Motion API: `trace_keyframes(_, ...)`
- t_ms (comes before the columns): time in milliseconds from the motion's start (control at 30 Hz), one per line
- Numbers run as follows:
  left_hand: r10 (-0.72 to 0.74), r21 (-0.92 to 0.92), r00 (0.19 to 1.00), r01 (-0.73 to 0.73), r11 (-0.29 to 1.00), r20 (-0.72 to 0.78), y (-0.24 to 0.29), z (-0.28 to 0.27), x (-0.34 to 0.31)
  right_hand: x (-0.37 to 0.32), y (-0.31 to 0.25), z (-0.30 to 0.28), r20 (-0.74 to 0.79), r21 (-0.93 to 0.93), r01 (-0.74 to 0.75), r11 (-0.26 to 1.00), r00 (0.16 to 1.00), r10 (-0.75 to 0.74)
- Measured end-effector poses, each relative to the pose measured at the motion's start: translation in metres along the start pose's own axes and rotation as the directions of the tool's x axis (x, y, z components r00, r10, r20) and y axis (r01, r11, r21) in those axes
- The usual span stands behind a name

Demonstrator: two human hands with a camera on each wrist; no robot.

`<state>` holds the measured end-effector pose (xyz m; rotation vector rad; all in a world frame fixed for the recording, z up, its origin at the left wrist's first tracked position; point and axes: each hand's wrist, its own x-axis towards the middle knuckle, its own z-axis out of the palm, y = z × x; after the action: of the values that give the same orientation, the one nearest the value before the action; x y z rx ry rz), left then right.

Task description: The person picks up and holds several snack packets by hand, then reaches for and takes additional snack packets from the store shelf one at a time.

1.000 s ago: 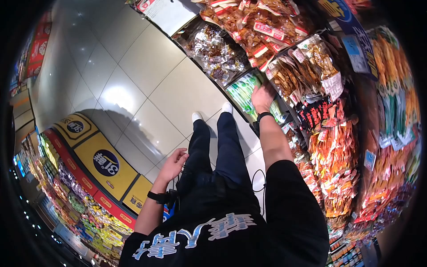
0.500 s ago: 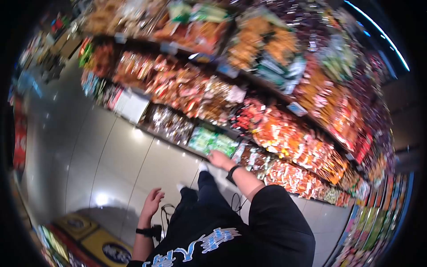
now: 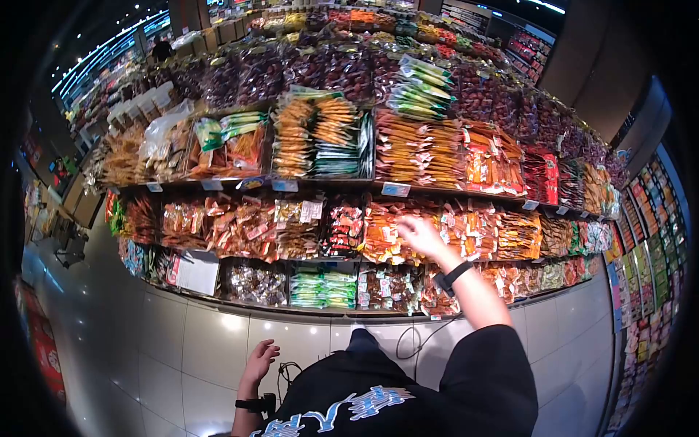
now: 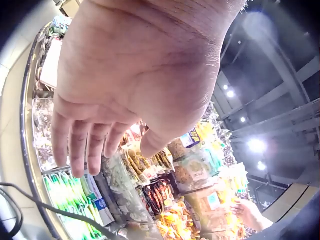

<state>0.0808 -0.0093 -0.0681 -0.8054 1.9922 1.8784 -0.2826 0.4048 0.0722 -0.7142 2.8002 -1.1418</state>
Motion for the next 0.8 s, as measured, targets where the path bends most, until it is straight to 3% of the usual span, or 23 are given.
trace_keyframes(100,0.033,0.009,0.999,-0.033,0.999,-0.012,0.023,0.020,0.020,0.053,-0.003,-0.091,-0.181,-0.196,0.140,0.971,0.968,-0.176)
trace_keyframes(167,0.058,-0.005,0.998,-0.058,0.998,-0.026,0.038,0.035,0.035,0.094,0.002,-0.146,-0.238,-0.516,0.196,0.834,0.902,-0.359)
trace_keyframes(233,0.087,0.002,0.995,-0.087,0.996,-0.045,0.051,0.053,0.050,0.139,0.010,-0.188,-0.291,-0.653,0.145,0.744,0.858,-0.423)
trace_keyframes(433,0.141,-0.009,0.986,-0.142,0.990,-0.091,0.085,0.111,0.075,0.251,-0.003,-0.250,-0.199,-0.827,0.096,0.554,0.872,-0.448)
trace_keyframes(533,0.113,-0.006,0.987,-0.115,0.993,-0.110,0.101,0.133,0.070,0.296,0.011,-0.258,-0.158,-0.837,0.144,0.528,0.860,-0.485)
trace_keyframes(633,0.091,-0.044,0.985,-0.098,0.994,-0.144,0.098,0.144,0.069,0.316,0.007,-0.270,-0.066,-0.769,0.252,0.587,0.883,-0.465)
trace_keyframes(767,0.066,-0.092,0.977,-0.087,0.992,-0.204,0.093,0.148,0.066,0.329,0.021,-0.266,-0.166,-0.790,0.284,0.543,0.753,-0.636)
trace_keyframes(800,0.057,-0.098,0.974,-0.080,0.992,-0.218,0.095,0.148,0.067,0.334,0.022,-0.265,-0.166,-0.773,0.283,0.568,0.774,-0.611)
